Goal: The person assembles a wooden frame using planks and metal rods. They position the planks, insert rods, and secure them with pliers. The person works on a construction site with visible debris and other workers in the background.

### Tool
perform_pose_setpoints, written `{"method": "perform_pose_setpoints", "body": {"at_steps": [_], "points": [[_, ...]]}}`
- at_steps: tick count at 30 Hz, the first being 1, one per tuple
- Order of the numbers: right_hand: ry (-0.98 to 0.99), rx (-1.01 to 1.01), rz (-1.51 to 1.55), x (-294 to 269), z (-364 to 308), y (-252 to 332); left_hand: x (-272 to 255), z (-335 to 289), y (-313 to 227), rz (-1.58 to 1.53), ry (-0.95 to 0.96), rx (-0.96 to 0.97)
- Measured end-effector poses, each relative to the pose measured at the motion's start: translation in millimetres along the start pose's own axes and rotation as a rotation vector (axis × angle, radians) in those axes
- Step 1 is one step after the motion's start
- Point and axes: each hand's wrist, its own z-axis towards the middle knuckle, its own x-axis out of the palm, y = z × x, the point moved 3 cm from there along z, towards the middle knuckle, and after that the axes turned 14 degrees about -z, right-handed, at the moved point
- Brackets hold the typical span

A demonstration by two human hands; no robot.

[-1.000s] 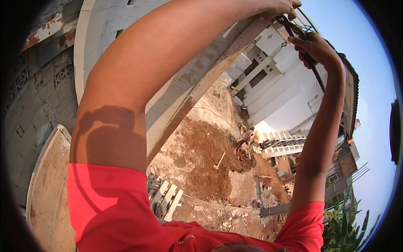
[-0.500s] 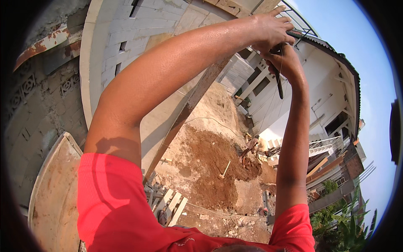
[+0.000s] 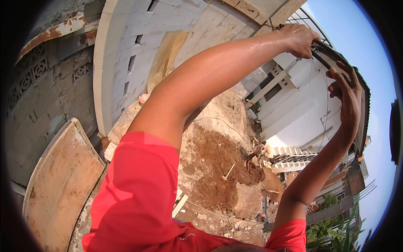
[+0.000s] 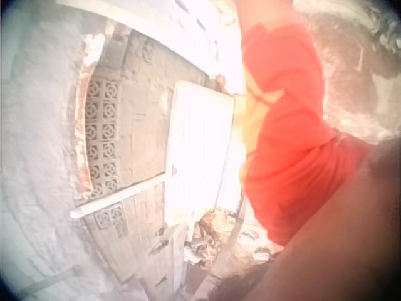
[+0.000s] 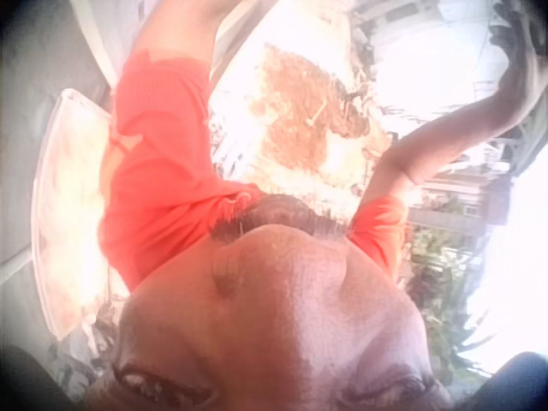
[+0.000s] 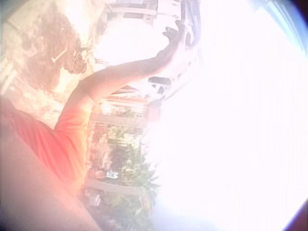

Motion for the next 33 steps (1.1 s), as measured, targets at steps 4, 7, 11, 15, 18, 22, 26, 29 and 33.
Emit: {"method": "perform_pose_setpoints", "body": {"at_steps": [4, 7, 11, 15, 18, 22, 26, 29, 33], "points": [[-0.125, -0.103, 0.278, -11.8, 39.5, -18.8, 0.3, 34.0, 24.9, -0.088, -0.094, -0.176], [-0.225, -0.150, 0.345, -13.2, 60.2, -42.7, -1.4, 48.5, 30.8, -0.114, 0.049, -0.234], [-0.681, -0.290, 0.023, -14.4, -34.8, 2.6, 8.9, 46.9, 37.8, -0.073, -0.049, -0.204], [0.215, -0.571, 0.264, -7.8, -86.3, 5.7, 7.8, 44.4, 21.9, 0.022, 0.204, -0.114], [0.354, -0.265, 0.007, 50.3, -59.6, -2.8, 9.7, 61.1, 38.8, 0.038, 0.258, -0.123], [-0.229, -0.190, 0.273, 49.9, 29.2, -64.7, 3.1, 34.2, -5.4, -0.076, 0.281, -0.222], [-0.162, -0.373, 0.893, 60.0, 101.7, -33.7, -30.4, 18.3, -31.9, -0.055, 0.338, -0.303], [-0.282, -0.404, 1.086, 61.6, 109.1, -21.2, -28.9, 25.1, -20.0, -0.076, 0.414, -0.334], [-0.591, -0.380, 1.300, 57.4, 112.1, -14.0, -39.5, 40.0, 8.3, -0.202, 0.548, -0.241]]}}
